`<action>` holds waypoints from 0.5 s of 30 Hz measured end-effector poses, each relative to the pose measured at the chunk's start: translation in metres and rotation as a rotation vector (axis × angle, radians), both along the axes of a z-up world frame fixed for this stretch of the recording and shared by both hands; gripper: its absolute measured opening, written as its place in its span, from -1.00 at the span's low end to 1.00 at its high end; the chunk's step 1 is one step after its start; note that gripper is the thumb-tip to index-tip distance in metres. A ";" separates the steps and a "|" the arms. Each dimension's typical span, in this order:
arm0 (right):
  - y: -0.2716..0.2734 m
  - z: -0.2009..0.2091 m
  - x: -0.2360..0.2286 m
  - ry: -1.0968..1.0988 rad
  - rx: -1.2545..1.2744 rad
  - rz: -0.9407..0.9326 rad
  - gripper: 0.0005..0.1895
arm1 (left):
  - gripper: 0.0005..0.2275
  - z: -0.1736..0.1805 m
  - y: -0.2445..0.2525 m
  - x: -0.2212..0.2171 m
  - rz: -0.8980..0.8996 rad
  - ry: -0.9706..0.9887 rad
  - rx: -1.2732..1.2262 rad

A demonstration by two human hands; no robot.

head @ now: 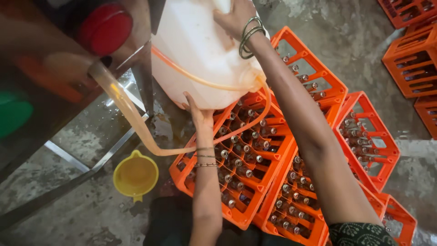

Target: The person sits on the floor and uses a hose connected to a large container to fill multiple glass bottles arranged in orange crates. The person inserts the hose into each bottle one by one, then removes it and moves to the next bottle.

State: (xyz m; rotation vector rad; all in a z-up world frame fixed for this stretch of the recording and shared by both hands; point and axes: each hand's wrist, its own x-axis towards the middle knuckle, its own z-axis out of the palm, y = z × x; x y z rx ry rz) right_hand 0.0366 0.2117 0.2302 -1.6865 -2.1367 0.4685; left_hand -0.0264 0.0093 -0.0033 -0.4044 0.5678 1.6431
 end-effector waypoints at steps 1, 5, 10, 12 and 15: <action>0.004 0.000 -0.004 -0.016 -0.017 -0.014 -0.67 | 0.22 0.000 0.004 -0.002 -0.012 -0.024 0.005; 0.009 -0.007 0.003 -0.136 -0.142 -0.022 -0.61 | 0.24 -0.008 0.002 0.007 -0.032 -0.017 -0.082; 0.012 -0.008 0.004 -0.025 -0.077 0.017 -0.59 | 0.25 -0.008 0.010 0.001 -0.024 -0.032 -0.077; 0.014 -0.015 0.009 -0.145 -0.139 0.016 -0.58 | 0.24 -0.015 0.008 0.005 -0.005 0.007 -0.042; 0.013 -0.024 0.026 -0.205 -0.164 0.026 -0.56 | 0.24 -0.019 0.007 0.016 0.005 -0.061 0.007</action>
